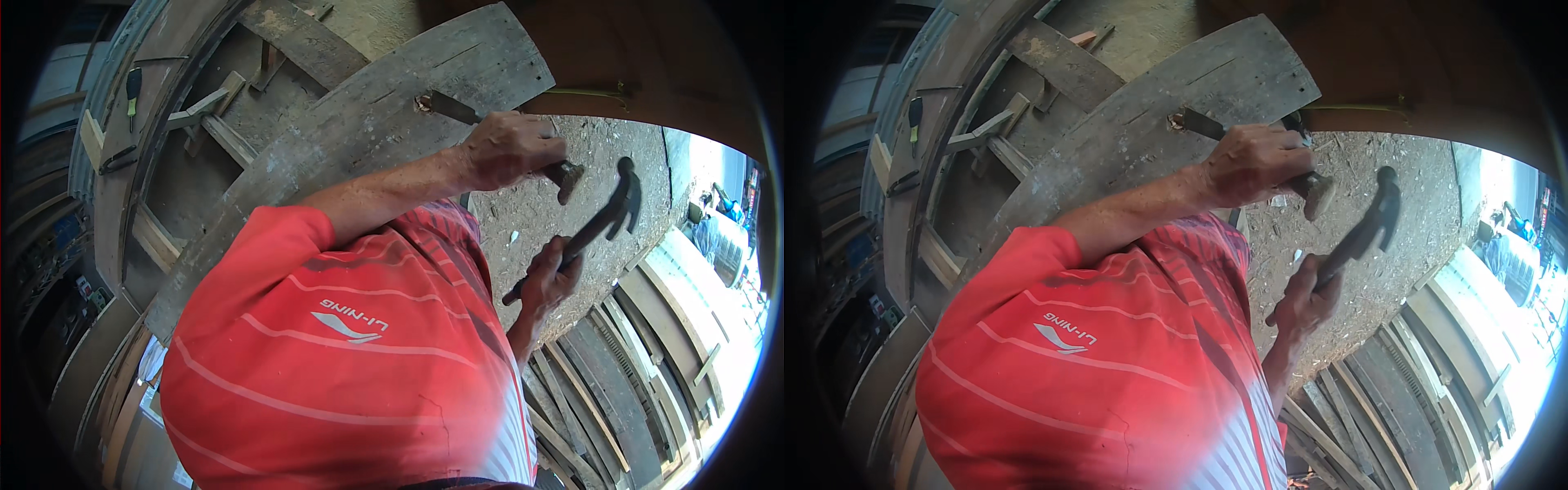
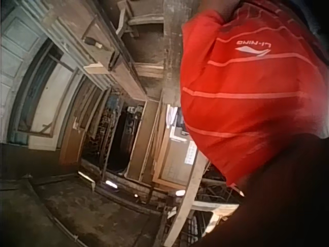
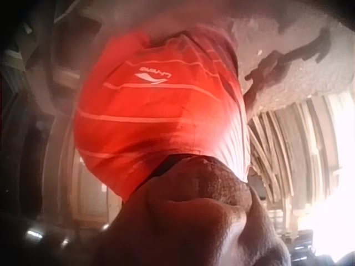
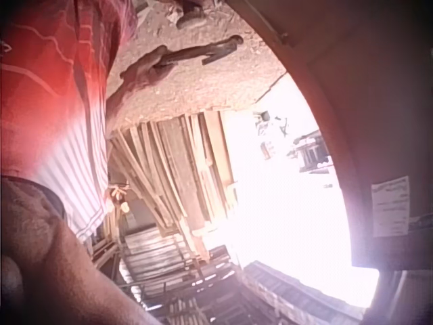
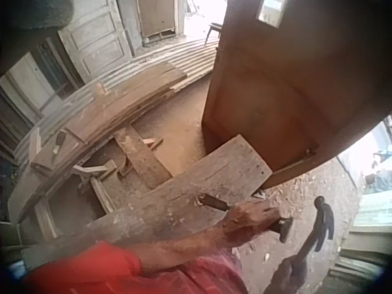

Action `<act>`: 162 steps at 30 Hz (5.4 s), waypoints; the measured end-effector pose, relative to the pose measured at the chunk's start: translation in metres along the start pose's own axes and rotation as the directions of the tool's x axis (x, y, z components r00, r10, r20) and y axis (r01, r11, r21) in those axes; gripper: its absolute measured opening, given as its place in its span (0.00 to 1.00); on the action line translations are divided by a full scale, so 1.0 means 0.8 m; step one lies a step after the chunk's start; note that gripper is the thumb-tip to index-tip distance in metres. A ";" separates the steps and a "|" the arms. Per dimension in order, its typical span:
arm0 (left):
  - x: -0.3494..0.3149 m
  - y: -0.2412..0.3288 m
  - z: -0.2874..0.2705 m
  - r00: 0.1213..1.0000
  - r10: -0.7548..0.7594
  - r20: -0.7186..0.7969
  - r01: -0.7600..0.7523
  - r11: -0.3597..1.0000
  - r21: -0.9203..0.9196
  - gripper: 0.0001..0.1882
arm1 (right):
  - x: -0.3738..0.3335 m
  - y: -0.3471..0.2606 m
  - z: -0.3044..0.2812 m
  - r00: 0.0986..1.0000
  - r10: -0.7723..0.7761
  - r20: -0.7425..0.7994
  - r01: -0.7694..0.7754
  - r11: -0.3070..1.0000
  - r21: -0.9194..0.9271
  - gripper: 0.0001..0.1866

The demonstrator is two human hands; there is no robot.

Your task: The person chisels a piece of wood. They hold a chisel against a wooden plank and strike the end of the chisel handle with a hammer to remove small shavings of wood.

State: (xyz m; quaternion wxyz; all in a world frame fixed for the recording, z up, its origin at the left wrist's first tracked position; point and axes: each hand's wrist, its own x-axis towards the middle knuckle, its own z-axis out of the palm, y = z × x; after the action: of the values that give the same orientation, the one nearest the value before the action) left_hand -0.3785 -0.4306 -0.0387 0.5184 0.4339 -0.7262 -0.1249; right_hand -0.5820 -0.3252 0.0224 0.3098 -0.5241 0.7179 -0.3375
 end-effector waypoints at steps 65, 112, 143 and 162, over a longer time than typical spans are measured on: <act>0.006 -0.005 0.000 0.998 0.037 0.046 -0.036 0.999 -0.020 0.10 | 0.037 0.002 0.027 0.977 0.129 0.167 -0.163 0.965 0.207 0.17; 0.016 -0.018 0.009 0.995 -0.056 -0.087 0.070 0.983 0.168 0.15 | 0.050 0.007 0.029 0.951 -0.229 0.208 0.254 0.961 -0.104 0.07; -0.004 0.017 -0.018 0.682 -0.357 0.639 0.331 0.929 0.167 0.21 | 0.050 0.058 0.013 0.939 0.280 0.201 -0.326 0.911 0.252 0.16; 0.008 0.030 -0.010 0.918 -0.169 0.360 0.220 0.970 -0.105 0.14 | 0.042 0.064 0.007 0.924 0.239 0.299 -0.287 0.949 0.129 0.16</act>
State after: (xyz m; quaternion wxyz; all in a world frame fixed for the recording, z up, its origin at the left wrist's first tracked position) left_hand -0.3839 -0.4191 -0.0160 0.3964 0.4369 -0.7487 -0.3024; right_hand -0.6138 -0.3471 -0.0256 0.4943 -0.4365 0.6994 -0.2756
